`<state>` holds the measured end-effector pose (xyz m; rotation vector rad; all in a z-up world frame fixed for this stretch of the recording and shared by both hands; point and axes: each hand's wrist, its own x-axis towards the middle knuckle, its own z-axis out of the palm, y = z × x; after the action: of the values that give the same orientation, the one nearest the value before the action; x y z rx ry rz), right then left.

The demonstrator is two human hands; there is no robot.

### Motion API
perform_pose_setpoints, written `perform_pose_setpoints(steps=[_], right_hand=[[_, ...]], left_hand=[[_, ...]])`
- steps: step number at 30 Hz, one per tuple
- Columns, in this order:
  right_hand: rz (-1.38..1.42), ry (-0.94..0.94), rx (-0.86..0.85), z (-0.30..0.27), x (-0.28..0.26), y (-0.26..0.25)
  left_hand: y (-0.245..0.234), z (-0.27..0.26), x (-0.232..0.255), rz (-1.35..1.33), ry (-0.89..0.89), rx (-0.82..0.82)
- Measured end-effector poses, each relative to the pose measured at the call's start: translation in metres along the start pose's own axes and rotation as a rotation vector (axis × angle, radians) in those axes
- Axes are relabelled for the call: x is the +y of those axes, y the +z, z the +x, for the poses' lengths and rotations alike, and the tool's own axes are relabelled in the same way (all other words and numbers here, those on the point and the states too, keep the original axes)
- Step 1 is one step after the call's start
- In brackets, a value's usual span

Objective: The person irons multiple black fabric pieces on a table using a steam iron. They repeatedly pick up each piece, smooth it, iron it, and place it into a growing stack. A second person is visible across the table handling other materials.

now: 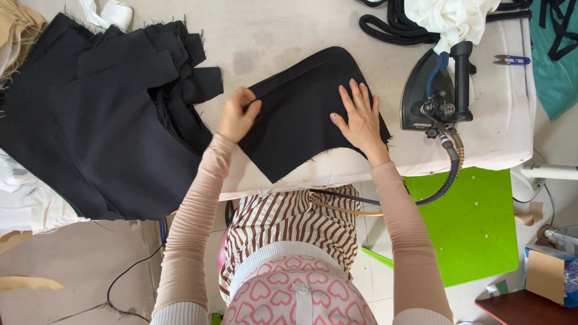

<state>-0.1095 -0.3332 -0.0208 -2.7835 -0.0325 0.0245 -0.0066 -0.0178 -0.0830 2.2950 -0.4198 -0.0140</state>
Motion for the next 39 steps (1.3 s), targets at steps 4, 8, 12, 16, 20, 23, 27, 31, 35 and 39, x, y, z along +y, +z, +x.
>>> perform_pose_setpoints(steps=[4,8,12,16,20,23,27,31,35,39], right_hand=[[-0.078,-0.031,0.011,-0.001,0.011,0.011],[-0.108,-0.039,0.006,-0.001,0.012,0.012],[-0.110,-0.057,-0.012,-0.002,0.011,0.009],[-0.092,-0.094,0.019,0.001,0.018,0.011],[0.188,-0.064,0.409,0.021,0.048,0.011],[0.129,0.195,0.409,0.044,0.083,0.021],[0.126,0.385,0.256,0.071,0.090,0.025],[0.118,0.381,0.198,0.072,0.095,0.036],[-0.049,0.152,0.577,0.037,0.046,-0.009],[0.091,0.002,0.757,-0.013,-0.002,-0.087]], left_hand=[[-0.009,-0.008,-0.030,-0.332,-0.116,-0.144],[-0.014,-0.006,-0.040,-0.433,-0.143,-0.216],[-0.029,-0.009,-0.046,-0.463,-0.184,-0.207],[-0.045,-0.013,-0.016,0.117,-0.152,-0.094],[-0.046,-0.011,-0.001,0.229,-0.104,0.000],[-0.026,0.005,-0.007,0.166,-0.087,0.021],[-0.005,0.021,-0.002,0.171,-0.145,-0.017],[0.008,0.023,-0.009,0.225,-0.135,-0.036],[-0.036,0.002,0.040,-0.051,0.005,0.054],[-0.091,-0.020,0.079,-0.233,0.247,0.130]])
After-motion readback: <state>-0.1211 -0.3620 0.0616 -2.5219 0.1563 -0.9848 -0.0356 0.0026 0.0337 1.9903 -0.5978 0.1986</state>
